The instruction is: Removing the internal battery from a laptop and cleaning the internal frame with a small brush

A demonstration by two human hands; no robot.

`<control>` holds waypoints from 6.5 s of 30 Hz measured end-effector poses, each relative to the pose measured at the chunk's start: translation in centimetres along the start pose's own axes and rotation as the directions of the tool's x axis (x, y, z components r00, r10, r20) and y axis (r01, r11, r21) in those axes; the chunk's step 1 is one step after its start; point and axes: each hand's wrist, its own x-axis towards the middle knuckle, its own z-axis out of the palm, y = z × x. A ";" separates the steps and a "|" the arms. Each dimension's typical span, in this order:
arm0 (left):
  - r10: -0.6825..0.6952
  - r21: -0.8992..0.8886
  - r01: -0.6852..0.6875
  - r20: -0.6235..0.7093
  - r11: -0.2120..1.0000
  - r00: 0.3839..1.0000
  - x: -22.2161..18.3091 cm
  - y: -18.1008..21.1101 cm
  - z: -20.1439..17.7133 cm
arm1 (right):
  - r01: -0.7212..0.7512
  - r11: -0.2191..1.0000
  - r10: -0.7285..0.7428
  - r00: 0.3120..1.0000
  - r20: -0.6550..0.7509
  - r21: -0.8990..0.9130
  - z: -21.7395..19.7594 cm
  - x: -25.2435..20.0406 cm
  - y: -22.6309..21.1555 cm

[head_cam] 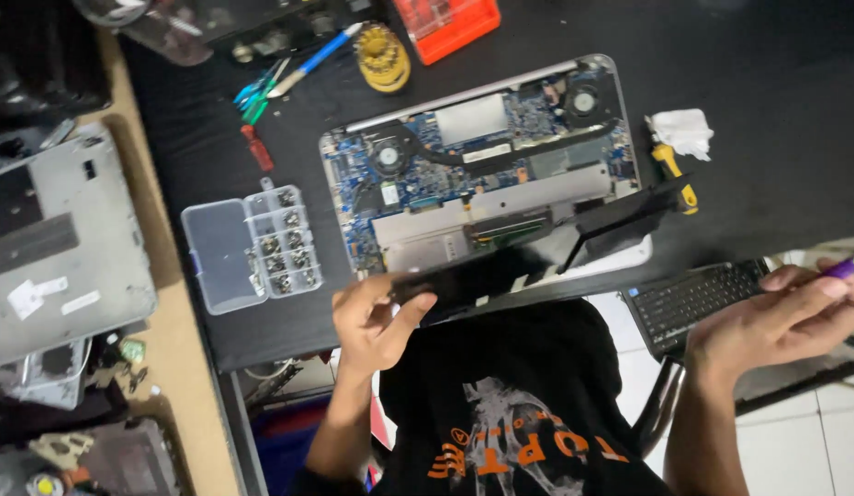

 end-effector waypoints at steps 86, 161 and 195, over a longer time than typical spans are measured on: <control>-0.199 0.436 -0.448 0.853 0.780 0.483 11.1 -0.2 -0.2 | 0.525 0.849 -0.171 0.383 0.908 -0.061 1.3 5.0 -0.9; 0.004 0.577 -0.423 0.588 0.699 0.809 2.7 2.4 3.1 | 0.213 0.961 -0.221 0.197 0.955 0.178 9.0 7.7 1.5; 0.032 0.574 -0.385 0.528 0.723 0.848 1.8 0.9 0.5 | 0.374 0.920 -0.276 0.395 0.876 0.121 15.4 7.4 -2.2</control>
